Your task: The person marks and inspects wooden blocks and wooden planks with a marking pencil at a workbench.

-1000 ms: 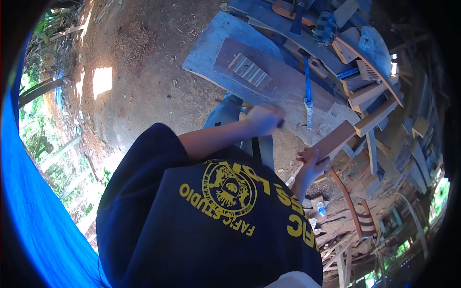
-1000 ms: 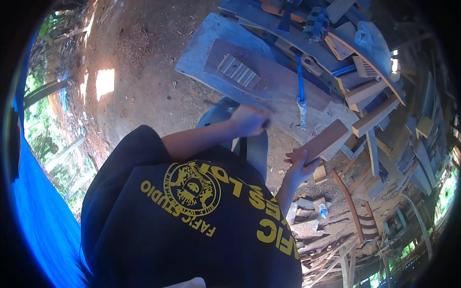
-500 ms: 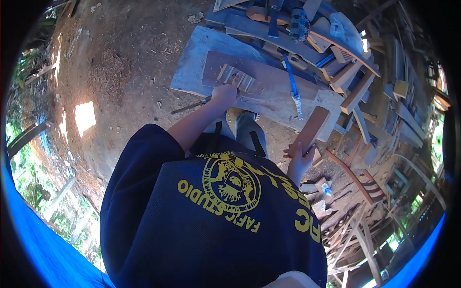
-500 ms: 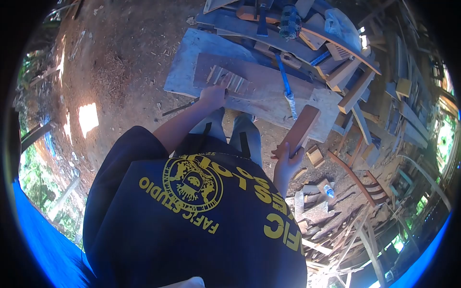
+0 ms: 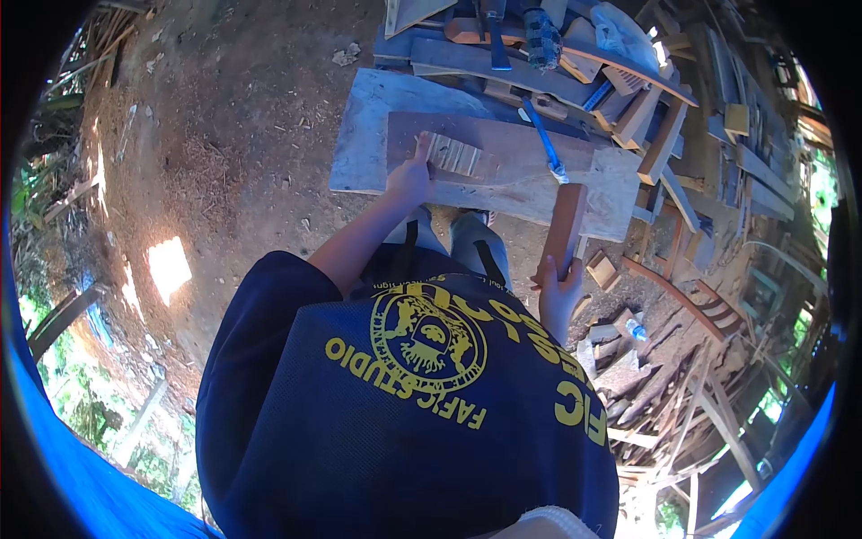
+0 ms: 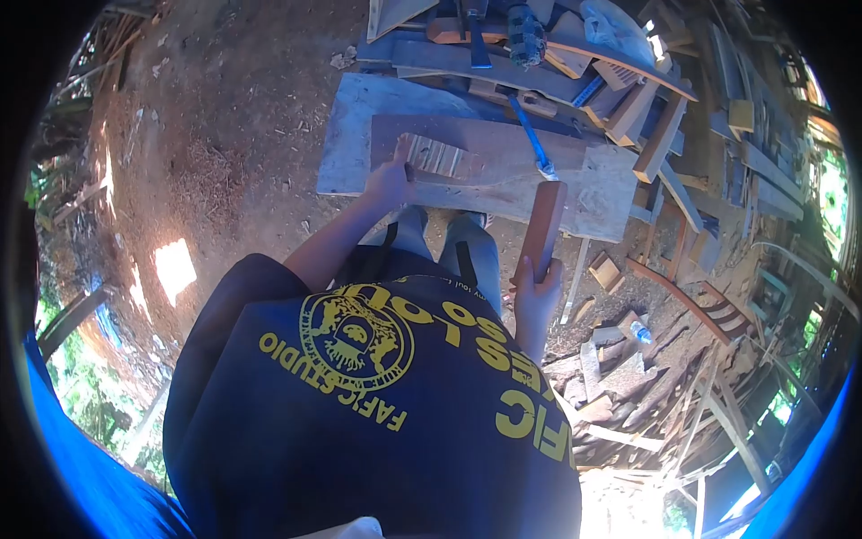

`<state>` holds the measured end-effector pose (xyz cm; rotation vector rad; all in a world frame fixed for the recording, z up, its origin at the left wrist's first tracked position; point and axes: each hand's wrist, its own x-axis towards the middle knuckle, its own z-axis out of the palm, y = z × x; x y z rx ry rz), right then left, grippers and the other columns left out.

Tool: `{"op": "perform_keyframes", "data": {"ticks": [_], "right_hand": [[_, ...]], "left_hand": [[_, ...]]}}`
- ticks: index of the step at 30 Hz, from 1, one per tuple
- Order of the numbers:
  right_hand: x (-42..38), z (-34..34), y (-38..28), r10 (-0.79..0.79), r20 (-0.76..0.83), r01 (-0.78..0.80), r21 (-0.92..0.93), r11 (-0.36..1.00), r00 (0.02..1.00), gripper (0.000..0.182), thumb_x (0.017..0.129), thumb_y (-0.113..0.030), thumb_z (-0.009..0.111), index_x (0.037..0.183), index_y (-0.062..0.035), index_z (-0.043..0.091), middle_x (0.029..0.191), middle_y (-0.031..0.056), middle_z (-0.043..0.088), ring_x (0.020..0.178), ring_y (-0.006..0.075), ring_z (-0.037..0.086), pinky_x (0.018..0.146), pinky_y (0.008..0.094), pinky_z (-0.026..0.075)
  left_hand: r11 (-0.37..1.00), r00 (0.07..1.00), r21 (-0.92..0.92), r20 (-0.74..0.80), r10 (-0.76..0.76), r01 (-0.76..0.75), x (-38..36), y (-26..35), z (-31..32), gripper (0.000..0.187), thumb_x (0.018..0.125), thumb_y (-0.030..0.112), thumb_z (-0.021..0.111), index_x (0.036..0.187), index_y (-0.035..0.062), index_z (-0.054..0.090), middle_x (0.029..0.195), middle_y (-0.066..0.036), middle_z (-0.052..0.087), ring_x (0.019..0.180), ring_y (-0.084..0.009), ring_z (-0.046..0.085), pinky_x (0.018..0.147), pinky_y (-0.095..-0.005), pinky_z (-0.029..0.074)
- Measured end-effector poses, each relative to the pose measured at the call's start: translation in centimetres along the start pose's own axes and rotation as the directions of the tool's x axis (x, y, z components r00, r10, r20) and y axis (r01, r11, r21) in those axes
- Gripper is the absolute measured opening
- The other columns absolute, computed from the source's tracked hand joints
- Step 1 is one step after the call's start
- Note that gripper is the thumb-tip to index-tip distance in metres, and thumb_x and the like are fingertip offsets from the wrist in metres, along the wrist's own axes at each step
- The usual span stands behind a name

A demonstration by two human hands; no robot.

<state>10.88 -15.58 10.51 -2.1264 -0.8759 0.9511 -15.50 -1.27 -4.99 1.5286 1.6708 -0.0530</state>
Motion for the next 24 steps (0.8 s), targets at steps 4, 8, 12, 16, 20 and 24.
{"op": "perform_keyframes", "data": {"ticks": [4, 8, 12, 16, 20, 24], "right_hand": [[-0.2, 0.8, -0.3, 0.024, 0.036, -0.018, -0.151, 0.988, 0.999, 0.031, 0.088, -0.024, 0.065, 0.100, 0.0009, 0.051, 0.074, 0.0173, 0.064, 0.061, 0.0241, 0.068, 0.051, 0.0360, 0.051], [-0.1, 1.2, 1.0, -0.078, 0.101, 0.104, -0.295, 0.950, 0.992, 0.029, 0.090, -0.024, 0.064, 0.099, -0.0007, 0.051, 0.071, 0.0100, 0.062, 0.057, 0.0153, 0.064, 0.045, 0.0275, 0.050], [-0.4, 1.3, 1.1, -0.106, 0.090, 0.130, -0.323, 0.937, 0.990, 0.029, 0.089, -0.024, 0.065, 0.098, -0.0010, 0.051, 0.070, 0.0109, 0.063, 0.057, 0.0157, 0.064, 0.045, 0.0289, 0.049], [-0.3, 1.1, 1.4, -0.002, 0.084, 0.026, -0.286, 0.958, 0.996, 0.033, 0.085, -0.026, 0.068, 0.101, -0.0036, 0.051, 0.075, 0.0217, 0.065, 0.073, 0.0389, 0.068, 0.060, 0.0445, 0.051], [0.5, 0.6, 1.5, 0.031, 0.092, -0.003, -0.293, 0.956, 0.995, 0.033, 0.085, -0.027, 0.068, 0.101, -0.0033, 0.050, 0.079, 0.0235, 0.066, 0.077, 0.0416, 0.068, 0.062, 0.0451, 0.051], [0.5, 0.1, 1.7, 0.017, 0.074, 0.003, -0.252, 0.968, 0.997, 0.033, 0.085, -0.027, 0.068, 0.101, -0.0035, 0.050, 0.080, 0.0243, 0.066, 0.078, 0.0419, 0.068, 0.063, 0.0447, 0.052]], "left_hand": [[0.989, 0.998, 0.148, 0.051, -0.027, 0.019, 1.4, -0.3, -2.0, 0.102, 0.078, 0.031, 0.072, 0.153, 0.0218, 0.004, 0.119, -0.022, 0.058, 0.102, -0.0368, 0.064, 0.085, -0.0479, 0.053], [0.961, 0.978, 0.197, 0.111, 0.175, -0.194, 3.5, -1.7, -2.5, 0.110, 0.070, 0.029, 0.081, 0.153, 0.0283, 0.008, 0.129, -0.017, 0.053, 0.105, -0.0364, 0.063, 0.088, -0.0458, 0.052], [0.969, 0.974, 0.140, 0.123, 0.189, -0.206, 5.2, -2.6, -2.2, 0.104, 0.069, 0.024, 0.081, 0.151, 0.0277, 0.016, 0.120, -0.015, 0.059, 0.106, -0.0351, 0.062, 0.089, -0.0462, 0.052], [0.956, 0.931, -0.127, 0.224, 0.289, -0.266, 4.9, -1.4, -3.9, 0.071, 0.071, 0.021, 0.080, 0.134, 0.0174, 0.048, 0.094, -0.009, 0.066, 0.076, -0.0226, 0.065, 0.066, -0.0350, 0.054], [0.880, 0.761, -0.461, 0.611, 0.218, 0.118, 5.9, -0.4, -5.3, 0.051, 0.071, 0.024, 0.082, 0.114, 0.0036, 0.062, 0.078, -0.004, 0.064, 0.049, -0.0100, 0.051, 0.043, -0.0252, 0.041], [0.852, 0.754, -0.502, 0.615, 0.231, 0.148, 6.5, -0.6, -4.5, 0.055, 0.071, 0.025, 0.082, 0.114, -0.0013, 0.060, 0.074, -0.004, 0.063, 0.048, -0.0088, 0.049, 0.042, -0.0247, 0.038]]}}
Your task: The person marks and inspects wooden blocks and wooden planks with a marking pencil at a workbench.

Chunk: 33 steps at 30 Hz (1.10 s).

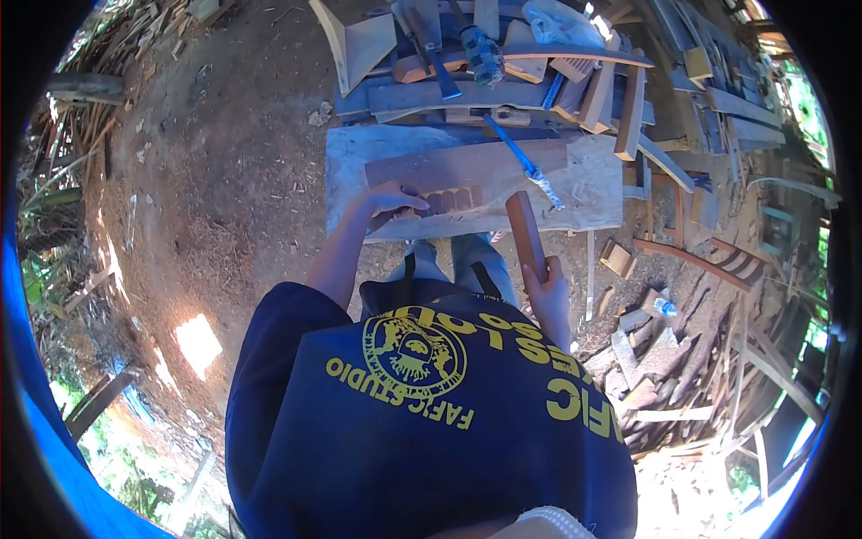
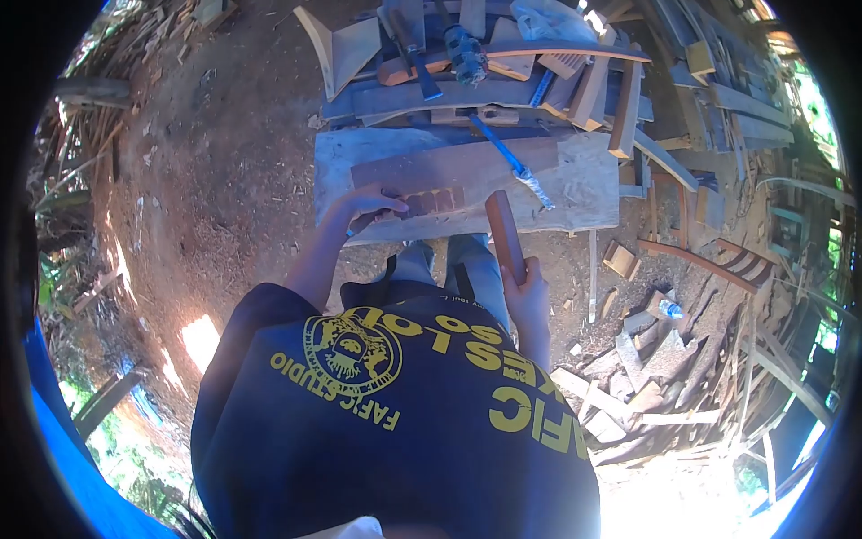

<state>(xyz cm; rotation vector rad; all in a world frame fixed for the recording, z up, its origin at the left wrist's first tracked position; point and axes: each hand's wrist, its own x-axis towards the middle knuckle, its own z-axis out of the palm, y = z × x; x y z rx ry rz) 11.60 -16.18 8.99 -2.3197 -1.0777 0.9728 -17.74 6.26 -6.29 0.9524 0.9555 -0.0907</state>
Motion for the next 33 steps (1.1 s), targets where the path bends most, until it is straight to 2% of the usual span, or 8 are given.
{"op": "perform_keyframes", "data": {"ticks": [3, 5, 9, 12, 15, 19, 24, 33], "right_hand": [[-0.2, -0.7, 0.5, 0.041, 0.006, -0.041, 0.003, 0.999, 0.999, 0.033, 0.085, -0.027, 0.067, 0.101, -0.0035, 0.050, 0.081, 0.0248, 0.066, 0.079, 0.0424, 0.067, 0.064, 0.0447, 0.052], [0.0, -0.9, 1.2, 0.013, -0.029, -0.014, -0.007, 1.000, 0.999, 0.033, 0.085, -0.027, 0.067, 0.101, -0.0033, 0.050, 0.082, 0.0248, 0.066, 0.080, 0.0431, 0.067, 0.065, 0.0453, 0.052], [0.8, -0.7, 2.6, 0.040, -0.038, -0.039, 0.017, 0.999, 0.998, 0.034, 0.086, -0.028, 0.067, 0.102, -0.0032, 0.051, 0.084, 0.0255, 0.066, 0.081, 0.0442, 0.067, 0.066, 0.0463, 0.051], [1.3, -0.6, 2.8, -0.051, -0.090, 0.052, 0.019, 0.998, 0.995, 0.030, 0.087, -0.024, 0.066, 0.097, 0.0000, 0.051, 0.063, 0.0110, 0.061, 0.054, 0.0198, 0.062, 0.050, 0.0340, 0.047], [1.7, -0.6, 2.1, 0.011, 0.043, -0.012, 0.041, 0.999, 0.999, 0.035, 0.085, -0.028, 0.067, 0.104, -0.0038, 0.050, 0.085, 0.0273, 0.065, 0.084, 0.0453, 0.065, 0.067, 0.0481, 0.051], [2.3, -0.4, -0.6, -0.104, 0.163, 0.110, -0.029, 0.994, 0.981, 0.032, 0.084, -0.030, 0.066, 0.104, -0.0068, 0.055, 0.088, 0.0248, 0.066, 0.085, 0.0440, 0.064, 0.068, 0.0488, 0.051], [3.1, 1.3, -3.2, -0.295, 0.363, 0.315, 0.003, 0.949, 0.884, 0.031, 0.082, -0.033, 0.068, 0.100, -0.0078, 0.062, 0.086, 0.0208, 0.067, 0.083, 0.0404, 0.065, 0.069, 0.0458, 0.052], [3.5, 3.2, -2.8, -0.309, 0.406, 0.340, -0.003, 0.941, 0.860, 0.035, 0.082, -0.033, 0.070, 0.100, -0.0030, 0.064, 0.082, 0.0189, 0.068, 0.080, 0.0335, 0.069, 0.069, 0.0383, 0.053]], "left_hand": [[0.985, 0.988, 0.153, -0.114, 0.100, -0.082, 1.2, -1.1, 0.2, 0.060, 0.071, 0.026, 0.082, 0.120, 0.0024, 0.058, 0.077, -0.004, 0.064, 0.055, -0.0128, 0.057, 0.049, -0.0283, 0.045], [0.672, 0.724, 0.674, -0.294, 0.624, -0.306, 2.0, -2.3, 0.5, 0.069, 0.069, 0.026, 0.082, 0.127, 0.0060, 0.052, 0.078, -0.007, 0.066, 0.066, -0.0210, 0.065, 0.062, -0.0346, 0.051], [0.792, 0.791, 0.603, -0.435, 0.430, -0.099, 0.1, -0.7, 3.3, 0.074, 0.070, 0.022, 0.078, 0.136, 0.0121, 0.045, 0.080, -0.010, 0.066, 0.077, -0.0282, 0.068, 0.073, -0.0401, 0.053], [0.799, 0.712, 0.590, -0.511, 0.482, -0.117, 1.7, -3.8, 4.0, 0.072, 0.073, 0.017, 0.072, 0.139, 0.0149, 0.042, 0.081, -0.010, 0.067, 0.075, -0.0294, 0.067, 0.072, -0.0398, 0.053], [0.794, 0.691, 0.598, -0.620, 0.373, 0.109, 0.6, -3.4, 6.7, 0.073, 0.076, 0.017, 0.069, 0.142, 0.0181, 0.038, 0.082, -0.007, 0.068, 0.076, -0.0279, 0.068, 0.071, -0.0399, 0.053], [0.742, 0.815, 0.615, -0.267, 0.514, -0.266, -2.3, -1.1, 11.1, 0.077, 0.074, 0.028, 0.075, 0.142, 0.0226, 0.040, 0.079, -0.006, 0.065, 0.072, -0.0251, 0.066, 0.063, -0.0388, 0.054], [0.326, 0.722, 0.865, 0.059, 0.689, -0.381, -6.6, 3.8, 16.8, 0.069, 0.069, 0.037, 0.078, 0.131, 0.0219, 0.052, 0.097, -0.007, 0.060, 0.076, -0.0280, 0.066, 0.063, -0.0393, 0.055], [0.273, 0.597, 0.874, 0.023, 0.802, -0.401, -5.4, 1.1, 15.6, 0.052, 0.071, 0.033, 0.075, 0.117, 0.0177, 0.059, 0.105, -0.009, 0.060, 0.077, -0.0315, 0.066, 0.063, -0.0418, 0.056]]}}
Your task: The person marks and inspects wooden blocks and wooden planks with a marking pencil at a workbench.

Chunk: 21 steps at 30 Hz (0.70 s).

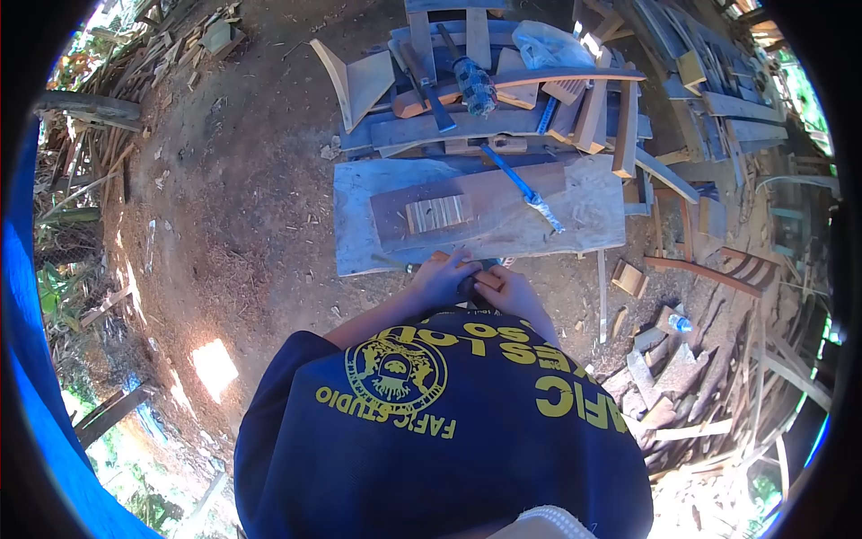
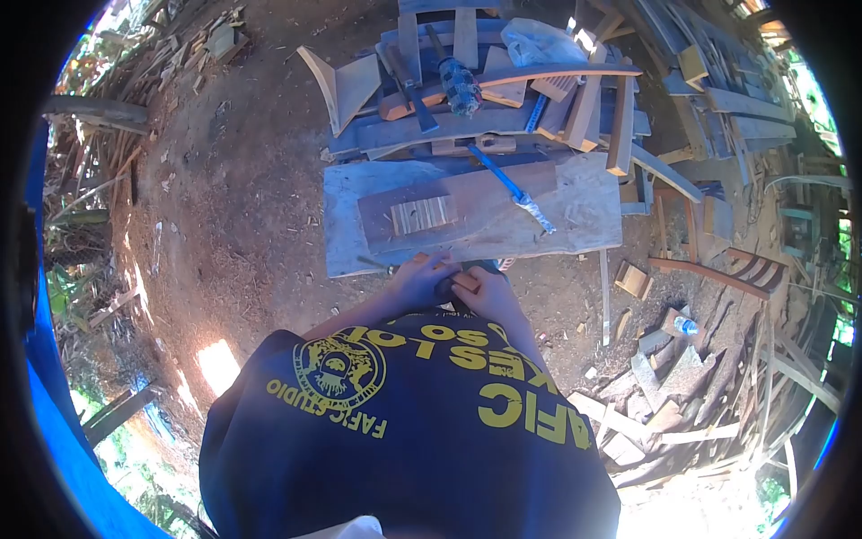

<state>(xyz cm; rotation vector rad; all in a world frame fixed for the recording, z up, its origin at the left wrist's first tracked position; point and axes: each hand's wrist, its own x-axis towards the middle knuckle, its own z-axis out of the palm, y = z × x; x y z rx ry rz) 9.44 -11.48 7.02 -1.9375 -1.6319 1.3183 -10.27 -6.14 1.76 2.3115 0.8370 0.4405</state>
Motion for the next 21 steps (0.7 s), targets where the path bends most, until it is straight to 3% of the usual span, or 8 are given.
{"op": "perform_keyframes", "data": {"ticks": [2, 5, 9, 11, 13, 16, 21], "right_hand": [[0.3, 0.1, -0.4, 0.093, 0.061, -0.093, 0.001, 0.996, 0.994, 0.037, 0.083, -0.033, 0.070, 0.101, -0.0021, 0.063, 0.083, 0.0191, 0.068, 0.082, 0.0315, 0.069, 0.070, 0.0378, 0.052], [0.5, 0.2, -0.8, 0.017, 0.009, -0.018, 0.070, 0.997, 1.000, 0.044, 0.083, -0.041, 0.069, 0.108, -0.0054, 0.061, 0.088, 0.0170, 0.069, 0.082, 0.0319, 0.069, 0.073, 0.0391, 0.053], [0.7, -0.2, -1.8, -0.117, -0.049, 0.123, 0.130, 0.984, 0.992, 0.045, 0.086, -0.038, 0.068, 0.114, -0.0040, 0.057, 0.093, 0.0163, 0.068, 0.082, 0.0290, 0.069, 0.073, 0.0374, 0.053], [1.0, 0.0, -1.6, -0.034, 0.012, 0.030, 0.249, 0.968, 0.999, 0.042, 0.088, -0.032, 0.067, 0.115, -0.0016, 0.056, 0.097, 0.0155, 0.068, 0.083, 0.0264, 0.069, 0.074, 0.0354, 0.054], [1.1, 0.0, -1.9, -0.068, -0.004, 0.067, 0.235, 0.970, 0.998, 0.042, 0.087, -0.031, 0.068, 0.114, -0.0006, 0.055, 0.096, 0.0141, 0.069, 0.083, 0.0241, 0.069, 0.073, 0.0337, 0.054], [1.2, -0.1, -2.4, -0.075, 0.042, 0.065, 0.205, 0.977, 0.996, 0.041, 0.087, -0.031, 0.069, 0.114, -0.0030, 0.056, 0.095, 0.0142, 0.069, 0.085, 0.0231, 0.069, 0.074, 0.0337, 0.054], [2.1, 0.6, -4.0, -0.065, -0.047, 0.077, 0.308, 0.948, 0.997, 0.039, 0.086, -0.026, 0.071, 0.116, -0.0044, 0.057, 0.090, 0.0119, 0.069, 0.080, 0.0195, 0.068, 0.072, 0.0315, 0.053]], "left_hand": [[0.998, 1.000, -0.053, 0.001, -0.031, 0.031, -0.4, -0.1, 0.0, 0.053, 0.071, 0.030, 0.074, 0.119, 0.0173, 0.057, 0.109, -0.009, 0.060, 0.076, -0.0322, 0.067, 0.063, -0.0424, 0.056], [0.993, 0.996, -0.084, -0.009, -0.089, 0.088, -0.5, -0.5, -0.4, 0.053, 0.071, 0.029, 0.073, 0.120, 0.0159, 0.056, 0.115, -0.010, 0.061, 0.084, -0.0314, 0.067, 0.064, -0.0432, 0.056], [0.969, 0.993, -0.216, -0.010, -0.121, 0.116, -0.2, -1.6, -1.6, 0.063, 0.070, 0.029, 0.076, 0.127, 0.0161, 0.053, 0.113, -0.011, 0.062, 0.087, -0.0331, 0.067, 0.072, -0.0415, 0.056], [0.960, 0.992, -0.253, -0.023, -0.127, 0.117, -0.1, -1.8, -2.4, 0.065, 0.070, 0.029, 0.078, 0.129, 0.0166, 0.053, 0.110, -0.011, 0.063, 0.086, -0.0335, 0.067, 0.074, -0.0407, 0.055], [0.894, 0.960, -0.353, 0.147, -0.238, 0.276, -0.2, -2.0, -2.8, 0.069, 0.069, 0.027, 0.078, 0.132, 0.0166, 0.050, 0.108, -0.013, 0.064, 0.091, -0.0328, 0.066, 0.077, -0.0388, 0.055], [0.881, 0.955, -0.371, 0.153, -0.254, 0.293, -0.6, -2.0, -3.0, 0.070, 0.069, 0.023, 0.078, 0.133, 0.0157, 0.050, 0.108, -0.014, 0.065, 0.095, -0.0318, 0.066, 0.081, -0.0376, 0.054], [0.875, 0.962, -0.424, -0.030, -0.272, 0.234, 0.3, -2.6, -2.8, 0.070, 0.070, 0.019, 0.078, 0.133, 0.0167, 0.049, 0.112, -0.013, 0.065, 0.100, -0.0312, 0.065, 0.085, -0.0378, 0.053]]}}
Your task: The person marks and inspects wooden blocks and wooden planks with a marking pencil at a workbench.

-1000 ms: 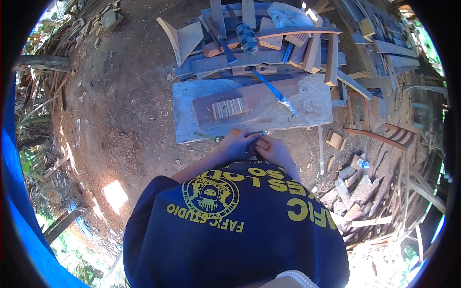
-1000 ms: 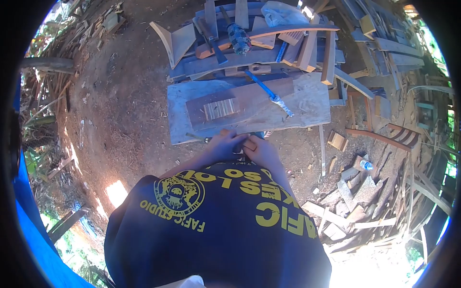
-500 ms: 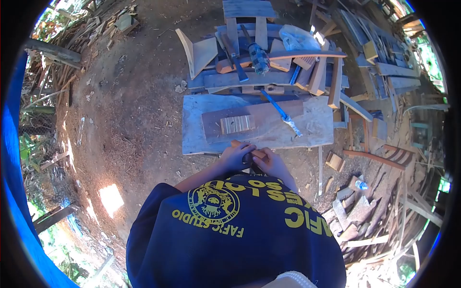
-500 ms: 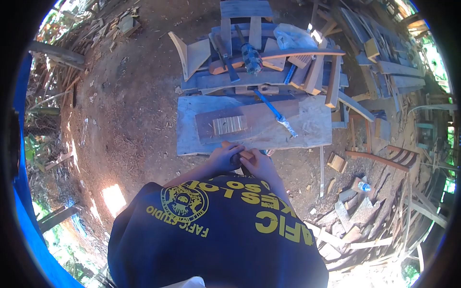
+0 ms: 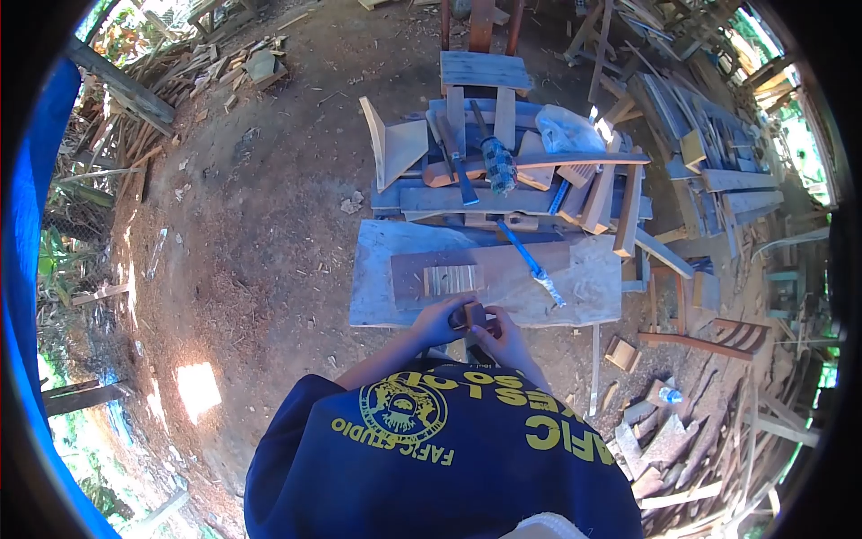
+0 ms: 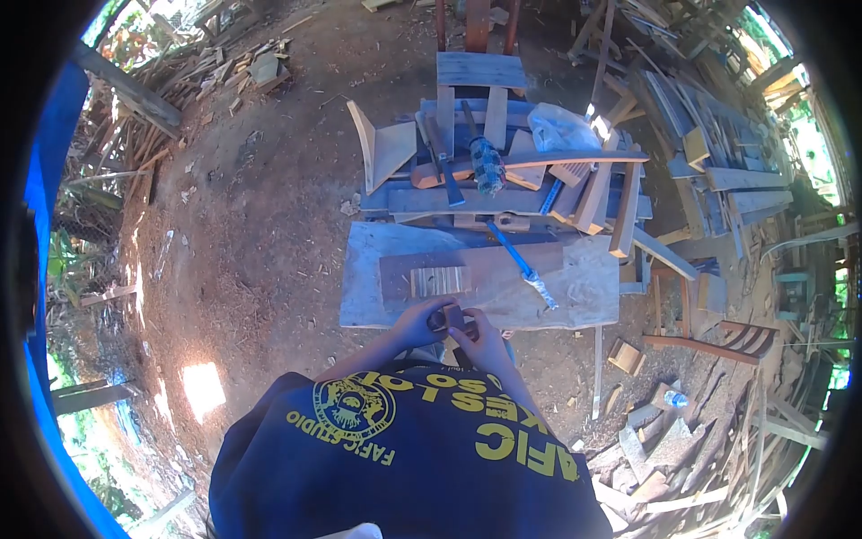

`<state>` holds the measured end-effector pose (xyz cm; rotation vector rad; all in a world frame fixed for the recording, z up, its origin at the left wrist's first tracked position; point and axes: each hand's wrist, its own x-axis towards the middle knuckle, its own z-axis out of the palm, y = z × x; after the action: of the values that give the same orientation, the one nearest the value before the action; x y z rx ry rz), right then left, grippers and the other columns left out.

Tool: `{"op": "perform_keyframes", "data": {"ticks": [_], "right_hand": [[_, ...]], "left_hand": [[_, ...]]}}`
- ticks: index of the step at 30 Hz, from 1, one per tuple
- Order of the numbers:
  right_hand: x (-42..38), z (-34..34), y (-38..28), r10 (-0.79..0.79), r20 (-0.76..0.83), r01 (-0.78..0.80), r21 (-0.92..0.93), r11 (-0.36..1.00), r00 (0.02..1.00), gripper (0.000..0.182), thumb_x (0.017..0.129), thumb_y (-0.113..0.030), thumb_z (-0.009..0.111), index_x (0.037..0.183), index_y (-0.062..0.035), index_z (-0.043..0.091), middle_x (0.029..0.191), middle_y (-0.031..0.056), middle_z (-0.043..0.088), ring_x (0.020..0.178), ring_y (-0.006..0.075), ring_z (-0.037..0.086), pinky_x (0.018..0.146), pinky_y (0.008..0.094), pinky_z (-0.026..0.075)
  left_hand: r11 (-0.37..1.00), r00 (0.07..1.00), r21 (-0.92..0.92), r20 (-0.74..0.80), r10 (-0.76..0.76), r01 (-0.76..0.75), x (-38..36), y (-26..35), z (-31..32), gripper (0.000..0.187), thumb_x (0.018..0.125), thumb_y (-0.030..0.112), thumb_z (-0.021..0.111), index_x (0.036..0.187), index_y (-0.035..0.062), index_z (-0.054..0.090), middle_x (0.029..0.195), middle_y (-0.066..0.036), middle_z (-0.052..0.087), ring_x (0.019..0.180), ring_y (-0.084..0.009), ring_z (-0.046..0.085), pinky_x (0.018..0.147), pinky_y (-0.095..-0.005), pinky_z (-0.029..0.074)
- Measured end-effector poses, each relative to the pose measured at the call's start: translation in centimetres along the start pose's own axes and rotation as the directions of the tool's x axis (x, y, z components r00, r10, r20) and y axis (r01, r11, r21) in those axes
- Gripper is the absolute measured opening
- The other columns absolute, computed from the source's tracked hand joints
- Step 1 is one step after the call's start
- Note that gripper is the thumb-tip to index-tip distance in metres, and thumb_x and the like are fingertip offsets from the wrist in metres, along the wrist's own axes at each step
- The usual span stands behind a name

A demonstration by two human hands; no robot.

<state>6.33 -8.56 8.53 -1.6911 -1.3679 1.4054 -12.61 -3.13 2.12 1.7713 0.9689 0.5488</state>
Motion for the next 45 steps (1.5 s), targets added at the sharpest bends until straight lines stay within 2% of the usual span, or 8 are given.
{"op": "perform_keyframes", "data": {"ticks": [5, 7, 11, 16, 20, 28, 40, 45], "right_hand": [[4.1, 1.4, 2.8, -0.126, -0.052, 0.132, 0.130, 0.983, 0.991, 0.041, 0.087, -0.020, 0.072, 0.117, 0.0015, 0.055, 0.085, 0.0102, 0.067, 0.070, 0.0127, 0.064, 0.064, 0.0244, 0.051], [5.9, 1.9, 2.2, 0.012, -0.053, 0.011, 0.413, 0.910, 0.999, 0.041, 0.085, -0.021, 0.074, 0.114, 0.0031, 0.057, 0.082, 0.0085, 0.066, 0.068, 0.0113, 0.063, 0.060, 0.0226, 0.050], [6.8, 1.7, 0.6, 0.062, -0.067, -0.024, 0.458, 0.889, 0.996, 0.038, 0.083, -0.022, 0.076, 0.109, 0.0023, 0.061, 0.078, 0.0057, 0.065, 0.065, 0.0097, 0.062, 0.055, 0.0213, 0.050], [6.1, 1.5, 1.3, 0.047, -0.066, -0.025, 0.298, 0.954, 0.997, 0.035, 0.081, -0.022, 0.078, 0.105, -0.0008, 0.064, 0.063, -0.0010, 0.057, 0.051, 0.0053, 0.053, 0.046, 0.0189, 0.042], [5.4, 1.5, 2.0, 0.039, -0.061, -0.023, 0.245, 0.969, 0.997, 0.036, 0.080, -0.022, 0.078, 0.107, -0.0023, 0.063, 0.061, -0.0029, 0.054, 0.049, 0.0037, 0.048, 0.044, 0.0186, 0.037], [5.0, 1.5, 2.6, 0.062, -0.111, -0.017, 0.370, 0.929, 0.992, 0.039, 0.083, -0.023, 0.076, 0.111, -0.0021, 0.060, 0.060, -0.0044, 0.052, 0.048, 0.0030, 0.045, 0.043, 0.0184, 0.033], [3.4, 1.2, 3.4, 0.109, -0.140, -0.046, 0.392, 0.919, 0.984, 0.042, 0.083, -0.024, 0.076, 0.114, -0.0020, 0.058, 0.061, -0.0051, 0.051, 0.052, 0.0026, 0.045, 0.046, 0.0205, 0.032], [3.0, 1.8, 4.1, 0.093, -0.150, -0.028, 0.387, 0.922, 0.984, 0.043, 0.084, -0.024, 0.076, 0.117, -0.0028, 0.057, 0.060, -0.0053, 0.050, 0.050, 0.0025, 0.044, 0.045, 0.0198, 0.032]], "left_hand": [[0.999, 0.978, 0.007, -0.205, 0.040, -0.040, 1.7, -0.9, 0.3, 0.071, 0.069, 0.019, 0.080, 0.134, 0.0174, 0.049, 0.114, -0.013, 0.064, 0.101, -0.0303, 0.066, 0.085, -0.0387, 0.053], [0.989, 0.966, -0.038, -0.214, -0.148, 0.143, 2.3, -0.6, -0.3, 0.073, 0.070, 0.025, 0.080, 0.134, 0.0182, 0.047, 0.114, -0.014, 0.065, 0.101, -0.0334, 0.065, 0.084, -0.0401, 0.053], [0.972, 0.948, -0.083, -0.217, -0.233, 0.220, 2.5, 0.1, -0.6, 0.076, 0.071, 0.027, 0.080, 0.137, 0.0197, 0.044, 0.113, -0.015, 0.065, 0.097, -0.0344, 0.067, 0.081, -0.0400, 0.054], [0.979, 0.902, 0.190, -0.408, 0.142, -0.068, 1.6, 0.5, 0.0, 0.072, 0.073, 0.030, 0.079, 0.135, 0.0205, 0.045, 0.115, -0.013, 0.064, 0.093, -0.0349, 0.067, 0.077, -0.0406, 0.055], [0.993, 0.938, 0.113, -0.339, 0.078, -0.042, 1.3, 0.4, 0.0, 0.064, 0.075, 0.029, 0.078, 0.130, 0.0180, 0.048, 0.118, -0.013, 0.062, 0.095, -0.0352, 0.066, 0.079, -0.0408, 0.055], [1.000, 0.971, -0.004, -0.239, 0.020, -0.021, 2.2, 0.5, 0.6, 0.060, 0.077, 0.020, 0.077, 0.129, 0.0158, 0.047, 0.126, -0.014, 0.056, 0.113, -0.0349, 0.058, 0.089, -0.0400, 0.051], [0.997, 0.981, 0.003, -0.179, 0.075, -0.076, 2.3, 0.6, 1.5, 0.059, 0.079, 0.019, 0.075, 0.130, 0.0158, 0.045, 0.131, -0.013, 0.053, 0.116, -0.0353, 0.056, 0.091, -0.0403, 0.050], [1.000, 0.991, -0.004, -0.129, 0.027, -0.028, 1.7, 0.8, 1.4, 0.060, 0.077, 0.018, 0.075, 0.130, 0.0156, 0.046, 0.132, -0.013, 0.052, 0.117, -0.0351, 0.056, 0.092, -0.0400, 0.050]]}}
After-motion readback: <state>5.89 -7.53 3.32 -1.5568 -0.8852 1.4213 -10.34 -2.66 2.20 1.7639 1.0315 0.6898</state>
